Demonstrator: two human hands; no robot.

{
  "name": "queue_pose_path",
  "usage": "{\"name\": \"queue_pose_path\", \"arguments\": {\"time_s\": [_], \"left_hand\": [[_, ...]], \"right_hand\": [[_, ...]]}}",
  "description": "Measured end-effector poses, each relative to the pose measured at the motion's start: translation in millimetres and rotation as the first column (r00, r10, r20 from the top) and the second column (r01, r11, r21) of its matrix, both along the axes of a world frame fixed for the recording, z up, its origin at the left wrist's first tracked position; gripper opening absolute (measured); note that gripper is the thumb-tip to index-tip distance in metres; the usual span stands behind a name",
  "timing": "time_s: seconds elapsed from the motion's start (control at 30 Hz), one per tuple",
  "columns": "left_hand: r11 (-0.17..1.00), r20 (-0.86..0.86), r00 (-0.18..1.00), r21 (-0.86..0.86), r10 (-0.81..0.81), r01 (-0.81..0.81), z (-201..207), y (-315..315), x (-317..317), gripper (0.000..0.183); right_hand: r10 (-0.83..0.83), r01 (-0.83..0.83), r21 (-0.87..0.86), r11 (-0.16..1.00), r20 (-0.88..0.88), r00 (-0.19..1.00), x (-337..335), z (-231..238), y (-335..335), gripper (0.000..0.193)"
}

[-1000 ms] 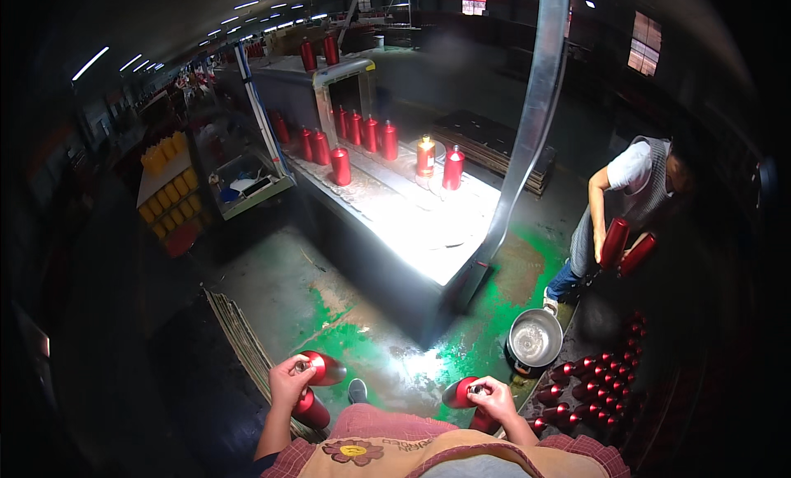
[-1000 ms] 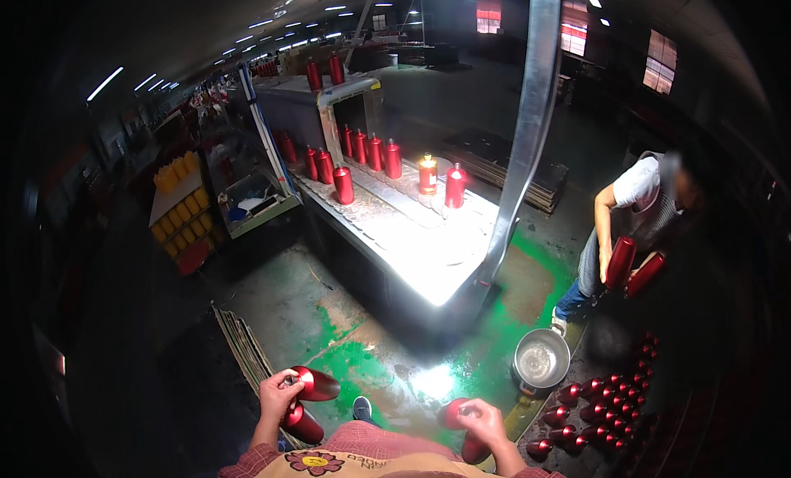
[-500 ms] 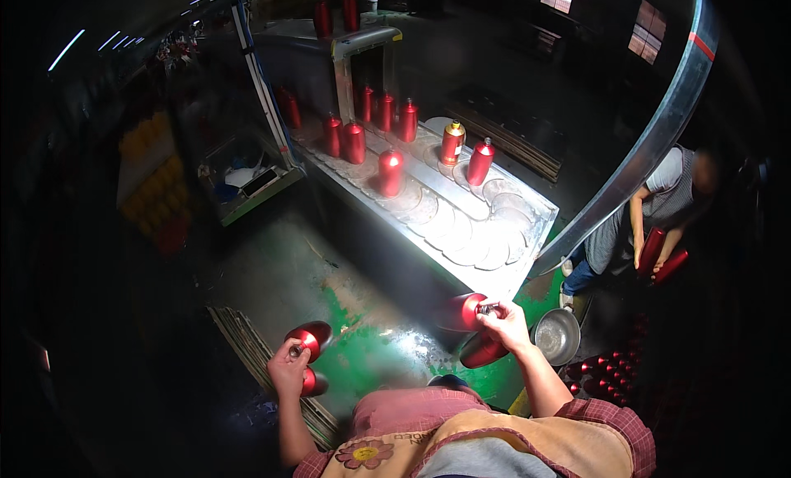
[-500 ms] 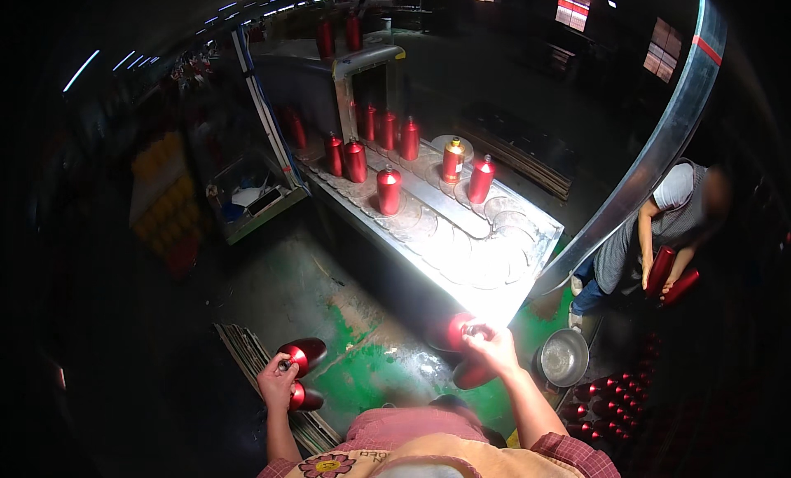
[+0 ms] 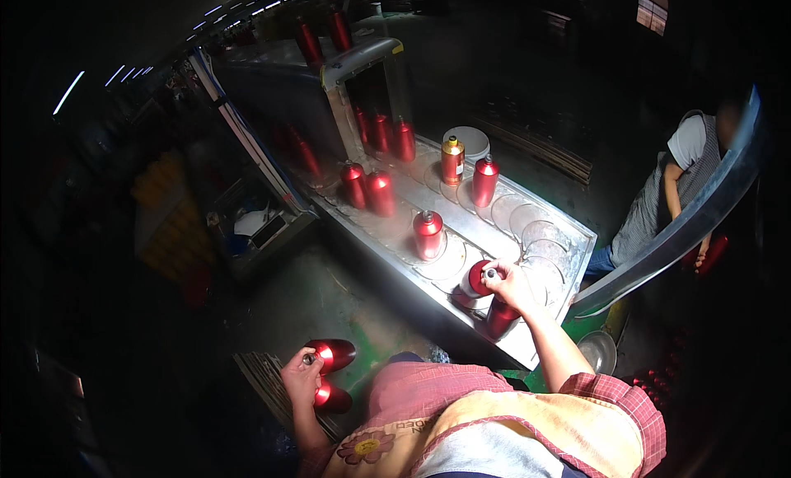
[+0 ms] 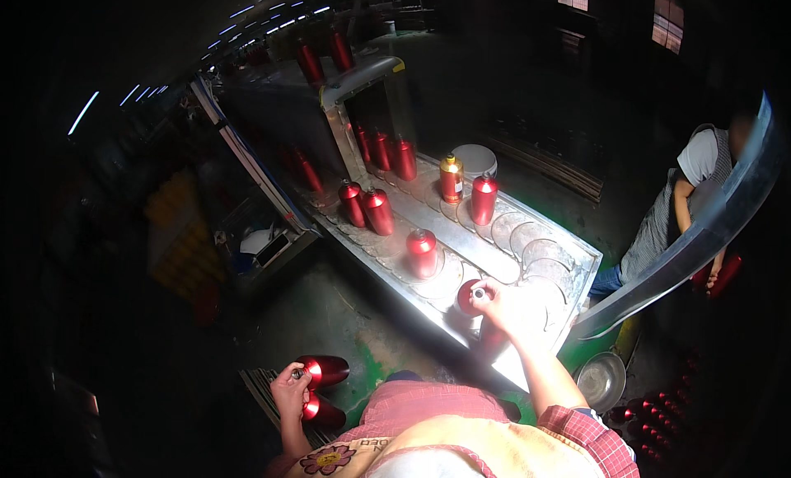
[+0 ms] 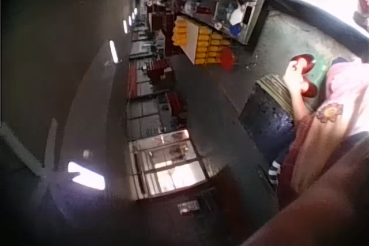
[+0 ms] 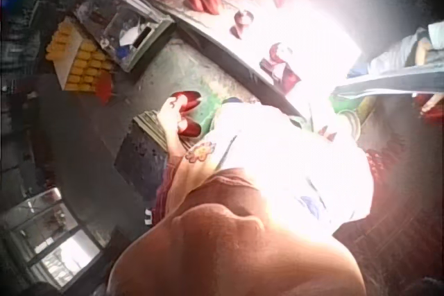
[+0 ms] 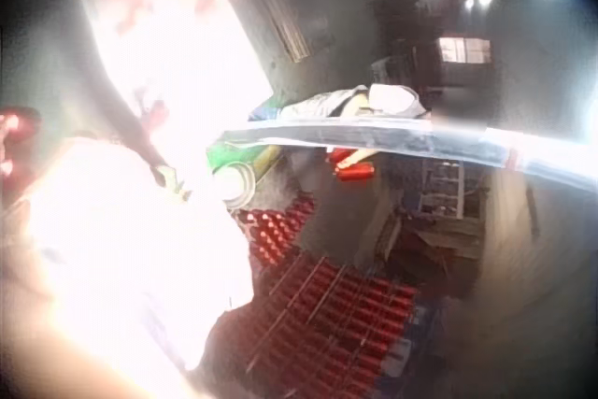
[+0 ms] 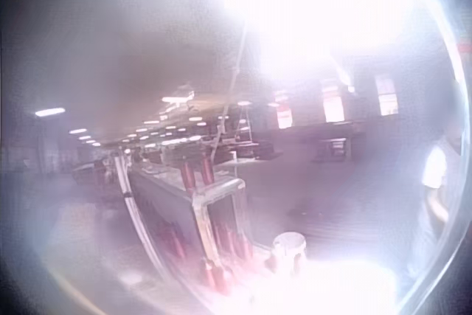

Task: The person repeatedly picks up red spray cans from a floor pile and places them onto a metal tray. The person handles the cans one at a time or in pairs, moving between the floor and the tray throughout the clip.

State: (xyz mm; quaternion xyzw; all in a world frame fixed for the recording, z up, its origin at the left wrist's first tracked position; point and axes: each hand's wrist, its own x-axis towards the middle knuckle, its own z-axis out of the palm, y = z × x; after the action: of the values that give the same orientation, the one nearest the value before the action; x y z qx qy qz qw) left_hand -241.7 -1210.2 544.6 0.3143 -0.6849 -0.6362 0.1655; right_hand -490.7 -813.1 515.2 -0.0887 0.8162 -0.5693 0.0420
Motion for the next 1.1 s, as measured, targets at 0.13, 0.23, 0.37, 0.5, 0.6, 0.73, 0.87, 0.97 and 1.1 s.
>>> {"name": "queue_pose_path", "arguments": {"time_s": [0.13,0.23,0.37,0.5,0.6,0.73,0.87,0.97,1.1], "left_hand": [[0.981,-0.066,0.980,0.042,-0.189,0.192,-12.1,-37.2,-79.6,0.019],[0.915,-0.052,0.916,0.052,-0.398,0.400,-12.1,-58.9,-151.0,0.019],[0.786,0.029,0.787,0.066,-0.617,0.614,3.4,-64.0,-236.4,0.020],[0.579,0.008,0.579,0.019,-0.815,0.815,11.6,-58.3,-319.6,0.022],[0.452,-0.050,0.458,0.098,-0.887,0.886,9.1,-34.3,-362.9,0.021],[0.280,0.037,0.280,0.001,-0.959,0.960,8.9,-2.5,-408.6,0.021],[0.198,0.024,0.198,-0.024,-0.980,0.980,-1.5,34.2,-427.6,0.031],[0.234,0.002,0.236,-0.127,-0.972,0.964,-10.0,3.8,-433.3,0.056],[0.531,-0.144,0.533,0.056,-0.834,0.845,-12.3,-71.7,-446.9,0.073]], "right_hand": [[-0.048,0.054,-0.030,0.998,0.193,0.980,-19.6,-10.7,-11.4,0.019],[-0.233,0.203,0.134,0.970,0.275,0.933,-16.6,3.6,-17.6,0.020],[-0.405,0.373,0.166,0.913,0.252,0.879,2.3,33.7,-27.6,0.019],[-0.555,0.571,0.019,0.820,0.266,0.788,15.4,44.5,-46.3,0.021],[-0.642,0.653,0.058,0.756,0.261,0.721,15.9,46.4,-56.1,0.021],[-0.732,0.706,0.199,0.679,0.252,0.633,15.8,60.9,-64.4,0.035],[-0.766,0.751,0.165,0.639,0.223,0.603,36.0,77.0,-72.3,0.052],[-0.763,0.742,0.193,0.642,0.067,0.643,44.7,91.0,-94.8,0.051],[-0.663,0.647,0.146,0.748,0.140,0.735,47.7,120.0,-148.9,0.044]]}}
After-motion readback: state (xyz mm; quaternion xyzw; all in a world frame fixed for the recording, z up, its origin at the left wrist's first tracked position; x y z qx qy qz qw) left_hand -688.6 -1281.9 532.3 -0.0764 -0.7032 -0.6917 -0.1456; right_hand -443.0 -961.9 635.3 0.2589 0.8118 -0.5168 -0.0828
